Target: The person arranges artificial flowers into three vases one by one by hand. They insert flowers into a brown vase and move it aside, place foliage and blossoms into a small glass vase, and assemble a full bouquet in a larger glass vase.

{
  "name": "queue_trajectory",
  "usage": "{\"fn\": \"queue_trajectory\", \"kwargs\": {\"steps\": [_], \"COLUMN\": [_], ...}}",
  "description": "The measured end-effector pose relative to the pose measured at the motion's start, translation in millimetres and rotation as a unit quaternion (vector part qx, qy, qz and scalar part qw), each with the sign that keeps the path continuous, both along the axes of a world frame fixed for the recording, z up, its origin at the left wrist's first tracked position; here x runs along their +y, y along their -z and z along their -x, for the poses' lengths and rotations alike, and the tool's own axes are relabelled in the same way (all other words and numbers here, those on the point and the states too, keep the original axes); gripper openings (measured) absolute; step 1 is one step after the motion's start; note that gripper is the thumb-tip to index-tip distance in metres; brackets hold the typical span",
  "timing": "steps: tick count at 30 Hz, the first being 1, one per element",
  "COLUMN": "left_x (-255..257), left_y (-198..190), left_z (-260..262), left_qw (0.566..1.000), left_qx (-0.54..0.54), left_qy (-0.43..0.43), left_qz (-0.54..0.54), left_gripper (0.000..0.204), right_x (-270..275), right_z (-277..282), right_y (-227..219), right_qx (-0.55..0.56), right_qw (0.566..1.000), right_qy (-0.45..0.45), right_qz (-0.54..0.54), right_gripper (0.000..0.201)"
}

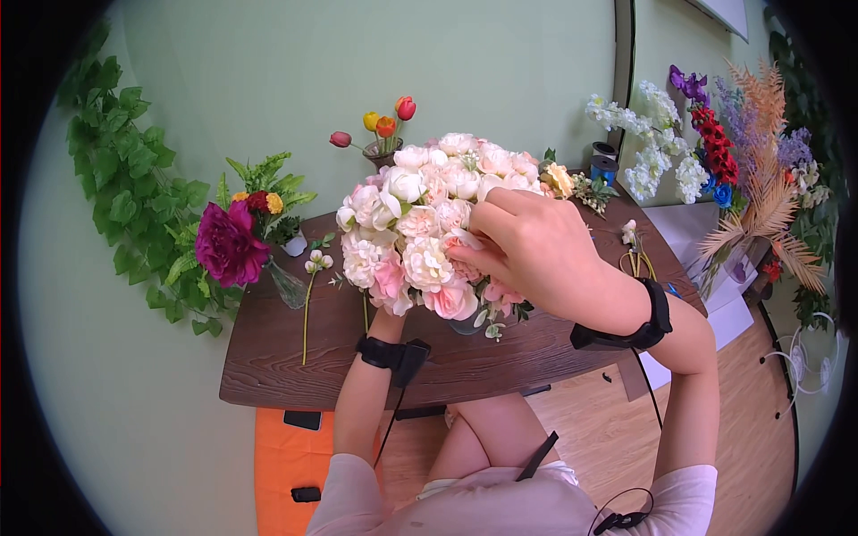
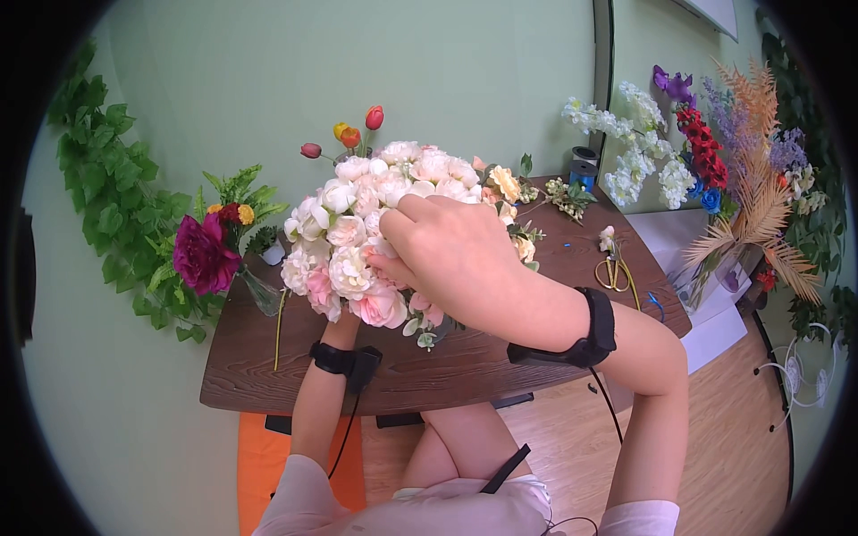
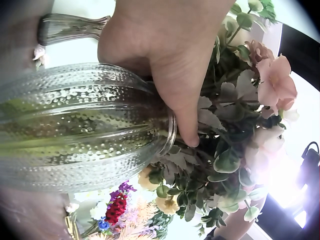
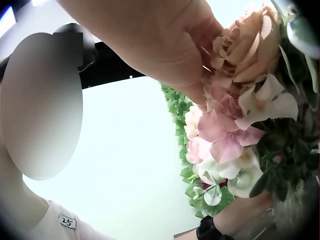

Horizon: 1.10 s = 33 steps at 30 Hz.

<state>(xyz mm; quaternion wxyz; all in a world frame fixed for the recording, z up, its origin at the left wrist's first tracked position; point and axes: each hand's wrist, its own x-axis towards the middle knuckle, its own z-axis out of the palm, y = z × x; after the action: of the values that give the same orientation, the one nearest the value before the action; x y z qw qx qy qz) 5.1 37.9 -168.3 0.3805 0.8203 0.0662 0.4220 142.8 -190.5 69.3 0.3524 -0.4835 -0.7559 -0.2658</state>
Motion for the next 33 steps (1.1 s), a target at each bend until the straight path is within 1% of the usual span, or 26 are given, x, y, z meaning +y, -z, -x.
{"fn": "queue_trajectory", "kwargs": {"steps": [2, 6, 8, 9, 11, 12, 13, 14, 15, 17, 21, 23, 27, 29, 30, 32, 33], "left_x": [1, 3, 2, 3, 4, 2, 8, 0, 0, 0, 5, 7, 11, 10, 9, 9, 6], "left_y": [2, 3, 6, 7, 9, 11, 10, 17, 19, 19, 19, 18, 18, 21, 22, 25, 27], "left_z": [1, -3, -1, -1, -2, -1, -3, 5, 5, 5, 0, -3, -7, -7, -7, -9, -3], "left_qw": [1.000, 1.000, 1.000, 1.000, 1.000, 1.000, 1.000, 1.000, 0.999, 0.999, 0.999, 0.999, 0.998, 0.998, 0.998, 0.998, 0.998], "left_qx": [-0.002, -0.007, -0.010, -0.012, -0.015, -0.017, -0.019, -0.020, -0.022, -0.024, -0.029, -0.032, -0.037, -0.039, -0.040, -0.043, -0.044], "left_qy": [0.002, 0.007, 0.008, 0.008, 0.010, 0.011, 0.012, 0.012, 0.013, 0.015, 0.018, 0.019, 0.023, 0.025, 0.026, 0.028, 0.029], "left_qz": [0.003, 0.008, 0.010, 0.012, 0.016, 0.017, 0.018, 0.019, 0.021, 0.022, 0.027, 0.030, 0.035, 0.037, 0.038, 0.040, 0.041], "left_gripper": [0.058, 0.059, 0.059, 0.059, 0.059, 0.059, 0.059, 0.059, 0.059, 0.060, 0.060, 0.060, 0.060, 0.061, 0.061, 0.061, 0.061], "right_x": [1, 7, 5, 3, 1, 1, 1, 2, 2, 2, 6, 8, 12, 14, 14, 15, 15], "right_z": [4, 3, -1, -4, -10, -10, -11, -11, -11, -12, -7, -4, 2, 5, 6, 8, 7], "right_y": [1, 4, 3, 1, -3, -6, -9, -10, -11, -12, -10, -7, -3, -3, -3, -2, 1], "right_qx": [0.013, 0.027, 0.041, 0.040, 0.016, 0.016, -0.002, -0.019, -0.019, -0.048, -0.050, -0.002, 0.019, 0.025, 0.026, -0.006, -0.006], "right_qw": [0.997, 0.998, 0.999, 0.999, 0.998, 0.998, 0.997, 0.994, 0.994, 0.995, 0.997, 0.999, 0.998, 0.997, 0.997, 0.999, 0.999], "right_qy": [0.059, 0.055, 0.024, 0.024, -0.049, -0.049, -0.075, -0.101, -0.101, -0.079, -0.045, -0.019, 0.017, 0.049, 0.049, 0.013, 0.013], "right_qz": [0.038, -0.005, 0.018, 0.018, 0.020, 0.020, -0.009, -0.037, -0.037, 0.029, 0.033, 0.028, 0.051, 0.051, 0.051, 0.034, 0.034], "right_gripper": [0.022, 0.017, 0.014, 0.014, 0.015, 0.015, 0.015, 0.016, 0.016, 0.016, 0.018, 0.019, 0.020, 0.025, 0.025, 0.025, 0.025]}}
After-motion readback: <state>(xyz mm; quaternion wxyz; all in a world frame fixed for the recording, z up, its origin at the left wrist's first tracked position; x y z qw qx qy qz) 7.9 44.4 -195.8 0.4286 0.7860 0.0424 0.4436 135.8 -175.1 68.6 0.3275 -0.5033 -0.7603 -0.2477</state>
